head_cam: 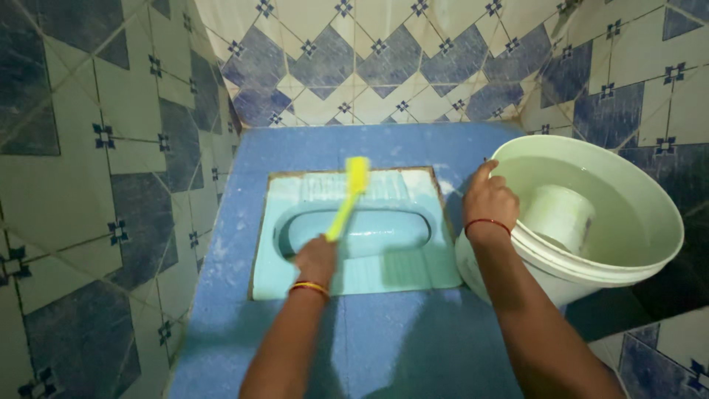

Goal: The person pours water from a bucket into a squat toilet and then uses a yellow brush to scrub the toilet bowl and surrounding floor area. The person repeatedly dips the brush into the bucket and scrubs the toilet surface.

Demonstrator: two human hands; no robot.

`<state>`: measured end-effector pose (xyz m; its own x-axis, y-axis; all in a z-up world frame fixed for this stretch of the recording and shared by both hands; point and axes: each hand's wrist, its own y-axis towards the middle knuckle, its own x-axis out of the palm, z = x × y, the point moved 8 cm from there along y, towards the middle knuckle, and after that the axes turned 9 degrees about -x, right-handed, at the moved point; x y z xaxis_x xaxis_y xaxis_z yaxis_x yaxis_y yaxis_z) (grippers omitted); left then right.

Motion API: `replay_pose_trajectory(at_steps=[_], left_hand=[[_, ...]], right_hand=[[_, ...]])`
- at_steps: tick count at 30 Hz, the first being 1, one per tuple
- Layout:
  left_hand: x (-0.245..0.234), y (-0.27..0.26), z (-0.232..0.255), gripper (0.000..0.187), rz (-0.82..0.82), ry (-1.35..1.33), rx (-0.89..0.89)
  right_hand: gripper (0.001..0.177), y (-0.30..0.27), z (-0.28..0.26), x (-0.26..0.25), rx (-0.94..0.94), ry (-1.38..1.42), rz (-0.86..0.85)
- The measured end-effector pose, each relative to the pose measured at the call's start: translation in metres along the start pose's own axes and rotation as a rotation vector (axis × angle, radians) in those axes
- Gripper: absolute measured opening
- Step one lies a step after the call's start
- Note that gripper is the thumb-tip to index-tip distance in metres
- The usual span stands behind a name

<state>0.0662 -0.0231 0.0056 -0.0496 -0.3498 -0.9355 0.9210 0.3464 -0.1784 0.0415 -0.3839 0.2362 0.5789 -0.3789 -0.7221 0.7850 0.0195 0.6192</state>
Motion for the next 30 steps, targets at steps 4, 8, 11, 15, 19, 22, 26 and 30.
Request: replay_pose_trajectory(at_steps=[4,8,11,15,19,22,26,30], left_hand=[[0.021,-0.018,0.043,0.035,-0.063,-0.007,-0.033],[-0.022,0.013,-0.040,0.020,0.133,0.220,-0.160],[-0.047,0.024,-0.111,0.023,0.157,0.033,-0.336],[-0.015,0.012,-0.071,0.024,0.335,-0.082,-0.205],[0.060,-0.015,0.047,0.023,0.012,0.139,-0.020],[0.052,-0.016,0.033,0.026,0.083,-0.024,-0.105],[-0.004,0.014,-0.055,0.022,0.376,0.237,-0.038],[-0.017,0.032,-0.135,0.035,0.226,0.140,-0.134]], right_hand=[[0.049,0.003,0.000,0.002,-0.043,0.053,-0.021],[0.054,0.001,0.003,0.005,-0.062,0.044,-0.027],[0.051,0.002,-0.004,0.004,-0.059,-0.042,-0.001],[0.048,0.000,-0.005,-0.001,-0.067,-0.085,0.016],[0.050,0.002,-0.005,-0.003,-0.075,-0.103,0.020],[0.050,0.001,-0.004,0.001,-0.090,-0.062,0.000],[0.054,0.000,-0.004,-0.001,-0.110,-0.087,0.004],[0.053,0.002,-0.003,-0.006,-0.039,0.040,-0.104]])
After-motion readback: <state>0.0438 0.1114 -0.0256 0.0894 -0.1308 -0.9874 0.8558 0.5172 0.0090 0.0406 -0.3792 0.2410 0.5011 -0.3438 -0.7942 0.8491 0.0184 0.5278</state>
